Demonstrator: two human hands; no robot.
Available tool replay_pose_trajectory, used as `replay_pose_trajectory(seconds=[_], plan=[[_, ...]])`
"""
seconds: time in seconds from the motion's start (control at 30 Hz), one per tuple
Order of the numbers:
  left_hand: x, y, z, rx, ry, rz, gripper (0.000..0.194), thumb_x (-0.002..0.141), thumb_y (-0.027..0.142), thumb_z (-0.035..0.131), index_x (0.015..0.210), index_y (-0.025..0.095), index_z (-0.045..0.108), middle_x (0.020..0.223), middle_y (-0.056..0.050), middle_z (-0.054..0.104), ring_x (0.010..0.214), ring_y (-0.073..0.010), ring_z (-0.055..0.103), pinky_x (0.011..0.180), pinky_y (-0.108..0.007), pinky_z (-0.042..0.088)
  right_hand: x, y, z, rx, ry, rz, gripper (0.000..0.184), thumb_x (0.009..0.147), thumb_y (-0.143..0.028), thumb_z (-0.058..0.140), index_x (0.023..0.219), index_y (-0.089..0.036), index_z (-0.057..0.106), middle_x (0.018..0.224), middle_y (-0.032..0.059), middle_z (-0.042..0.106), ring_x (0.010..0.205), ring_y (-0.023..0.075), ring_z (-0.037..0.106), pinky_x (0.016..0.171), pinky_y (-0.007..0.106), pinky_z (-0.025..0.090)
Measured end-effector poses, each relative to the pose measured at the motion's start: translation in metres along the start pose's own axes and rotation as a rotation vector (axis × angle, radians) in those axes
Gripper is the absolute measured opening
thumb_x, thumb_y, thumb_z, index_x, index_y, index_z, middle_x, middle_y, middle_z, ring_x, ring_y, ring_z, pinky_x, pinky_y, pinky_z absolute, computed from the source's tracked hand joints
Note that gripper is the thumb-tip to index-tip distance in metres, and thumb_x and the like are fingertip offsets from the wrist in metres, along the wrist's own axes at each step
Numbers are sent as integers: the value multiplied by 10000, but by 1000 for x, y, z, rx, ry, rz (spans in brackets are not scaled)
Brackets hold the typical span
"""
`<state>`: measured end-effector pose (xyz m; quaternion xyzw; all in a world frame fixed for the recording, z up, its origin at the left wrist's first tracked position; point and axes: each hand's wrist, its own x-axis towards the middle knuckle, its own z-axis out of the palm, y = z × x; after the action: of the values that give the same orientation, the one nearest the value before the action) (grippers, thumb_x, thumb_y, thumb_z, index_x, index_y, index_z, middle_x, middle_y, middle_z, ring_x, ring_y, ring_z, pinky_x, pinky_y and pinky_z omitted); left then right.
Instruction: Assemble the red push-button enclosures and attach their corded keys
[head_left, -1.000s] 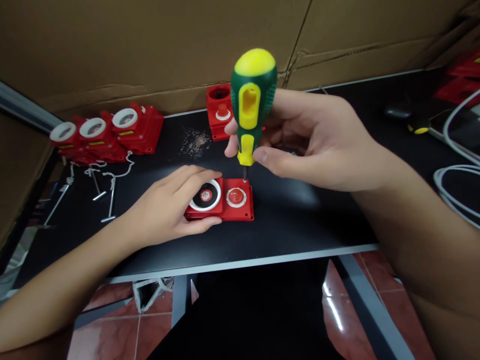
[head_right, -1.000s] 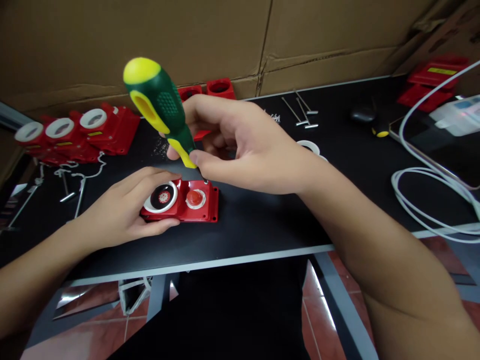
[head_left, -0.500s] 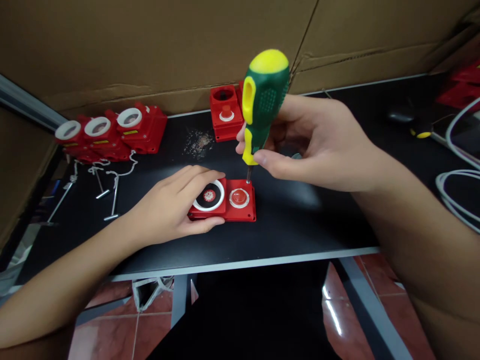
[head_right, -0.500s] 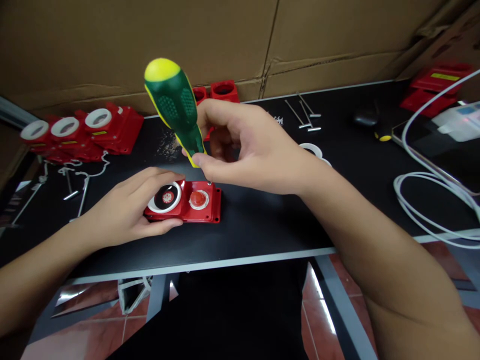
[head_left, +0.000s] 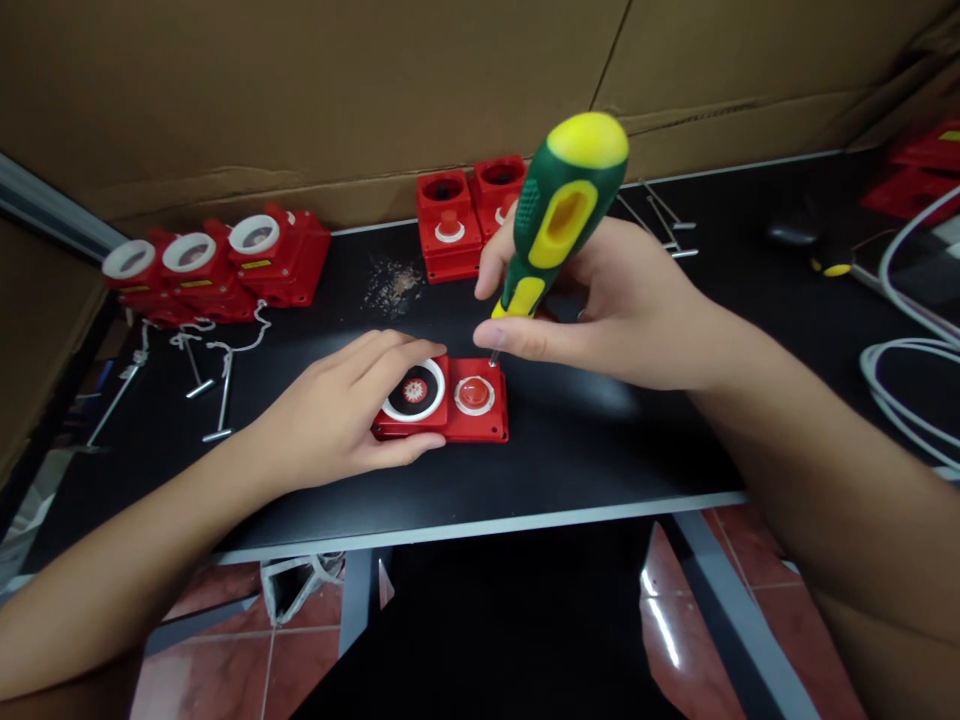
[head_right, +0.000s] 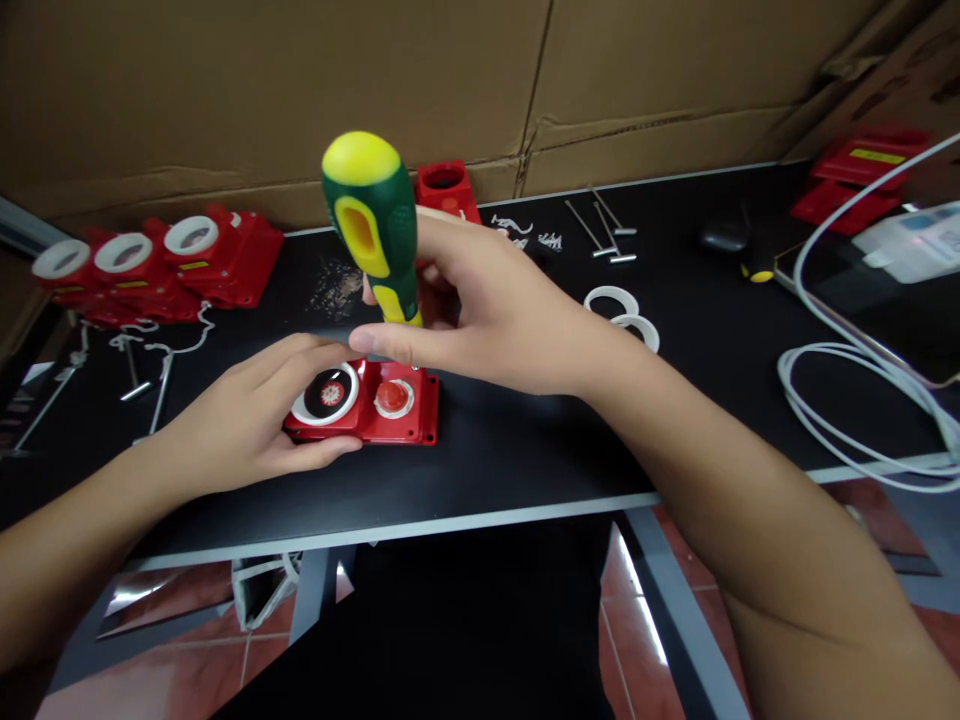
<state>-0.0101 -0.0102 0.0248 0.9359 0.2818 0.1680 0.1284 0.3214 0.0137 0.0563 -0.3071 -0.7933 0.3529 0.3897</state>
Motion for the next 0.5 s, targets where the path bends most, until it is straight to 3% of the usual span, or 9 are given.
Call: replay_pose_trajectory(seconds=[0.13,0.27,0.37,0.5], plan=[[-1,0,-1,3,-9,-7,705,1209,753,754,1690,244,673,1560,-202,831,1377,-428,876,1207,-567,748,-1,-6,-4,79,25,-3,530,965,-664,1088,1216,-281,822,1316,63,863,995,211,796,750,312,687],[-2,1,-2,20,-27,-18,727,1215,754,747,1693,210,671,1573,-217,823,1403,-432,861,1243,-563,726,-3,-12,-6,178,26,3,399,1053,-421,1021,1364,-287,809,1306,52,891,1115,207,859,795,273,714],[-2,0,-2,18,-27,-10,727,1215,737,757,1694,197,672,1554,-219,825,1380,-425,865,1240,-549,719,-5,-12,-5,237,27,-22,314,1096,-298,902,1393,-265,807,1255,31,891,1050,179,874,834,274,738],[-1,1,-1,14,-27,-28,723,1212,724,764,1698,196,681,1557,-212,822,1394,-417,854,1251,-526,707,-6,-11,-5,192,42,5,244,1104,-258,833,1347,-236,815,1165,20,874,914,150,838,910,302,776]])
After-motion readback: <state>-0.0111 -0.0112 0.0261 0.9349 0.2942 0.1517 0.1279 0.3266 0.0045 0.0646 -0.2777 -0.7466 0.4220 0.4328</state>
